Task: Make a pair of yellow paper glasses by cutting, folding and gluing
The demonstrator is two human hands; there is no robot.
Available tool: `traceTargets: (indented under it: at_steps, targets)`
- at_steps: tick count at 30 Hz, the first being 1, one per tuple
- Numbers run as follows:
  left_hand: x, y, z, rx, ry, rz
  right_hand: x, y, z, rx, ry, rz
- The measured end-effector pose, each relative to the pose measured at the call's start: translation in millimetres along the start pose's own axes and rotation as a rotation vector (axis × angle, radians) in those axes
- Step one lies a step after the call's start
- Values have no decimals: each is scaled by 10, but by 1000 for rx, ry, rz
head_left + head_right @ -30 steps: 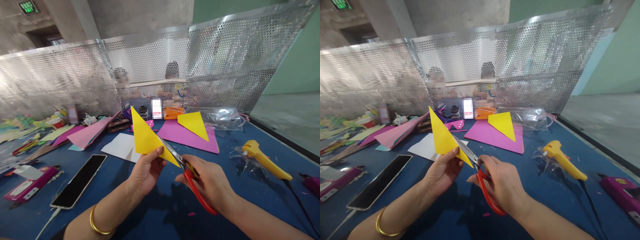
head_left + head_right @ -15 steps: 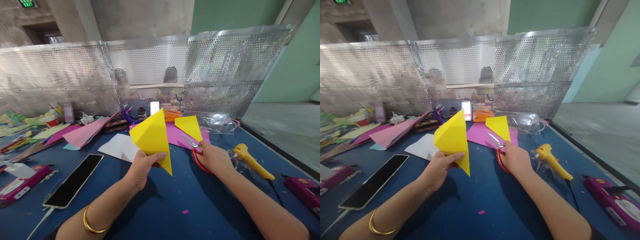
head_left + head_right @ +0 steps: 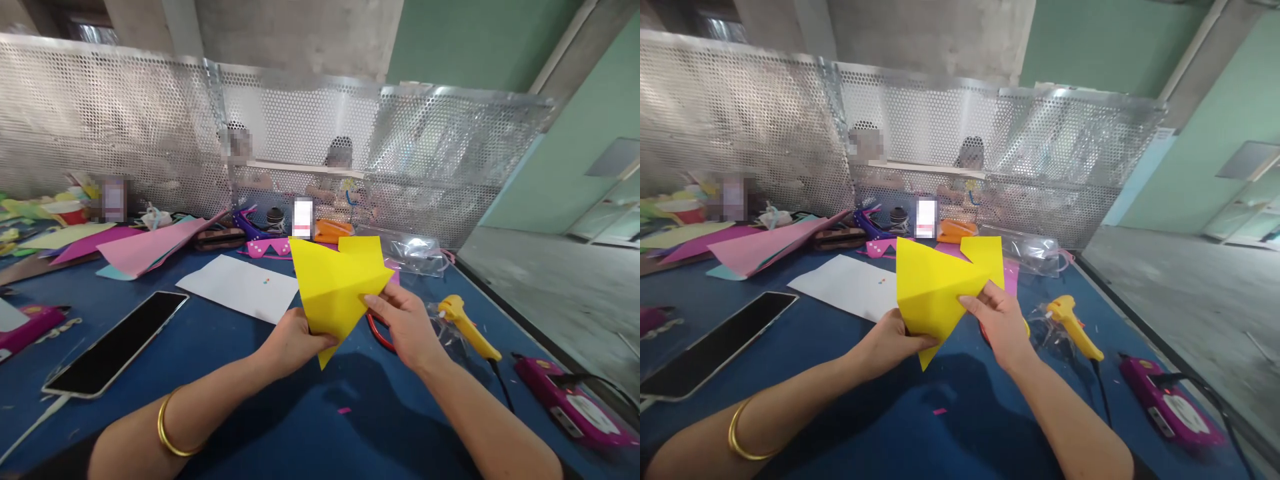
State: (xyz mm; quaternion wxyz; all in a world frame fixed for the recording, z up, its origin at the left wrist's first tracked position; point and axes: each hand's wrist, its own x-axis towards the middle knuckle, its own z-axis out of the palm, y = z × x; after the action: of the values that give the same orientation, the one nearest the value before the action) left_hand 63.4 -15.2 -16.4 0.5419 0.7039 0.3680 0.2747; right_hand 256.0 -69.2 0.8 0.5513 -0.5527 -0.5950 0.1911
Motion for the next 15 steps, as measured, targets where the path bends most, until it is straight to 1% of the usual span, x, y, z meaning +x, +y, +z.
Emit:
traceTargets:
  at_steps: [2,4,5,6,7,8,9,10,11,12,13,14,15]
  targets:
    - [-4,52,-17,35,-22,16,-58,-51,-9,36,89,-41]
    - [-35,156,-108,61,5,53,-98,-133,-120,22,192,-88]
    - [-71,214,-171,69,60,83,-115,-184,-195,-13,233,-127]
    - [-124,265,-235,84,142,115,-133,-235,-266,-54,245,-159]
    - [-193,304,-293,127,253,175,-158,-282,-321,-132,224,-235]
    - [-278,325,-338,300,417,326,-193,-317,-351,-295,157,-397]
    - [-372,325,-364,499,532,469,-241,-338,-350,-437,78,-558]
    - [-470,302,-371,676,569,589,-305,-341,-320,-574,-16,-704]
    - [-566,256,-358,817,521,701,-387,-329,-265,-684,-101,-820]
    - [-657,191,-329,918,430,775,-487,-304,-196,-757,-173,-888]
    - [-740,110,-290,964,317,800,-604,-273,-122,-811,-240,-925]
    - [-816,18,-247,963,186,806,-733,-240,-55,-838,-257,-969]
    - [-884,-78,-204,916,97,781,-867,-210,0,-857,-286,-987]
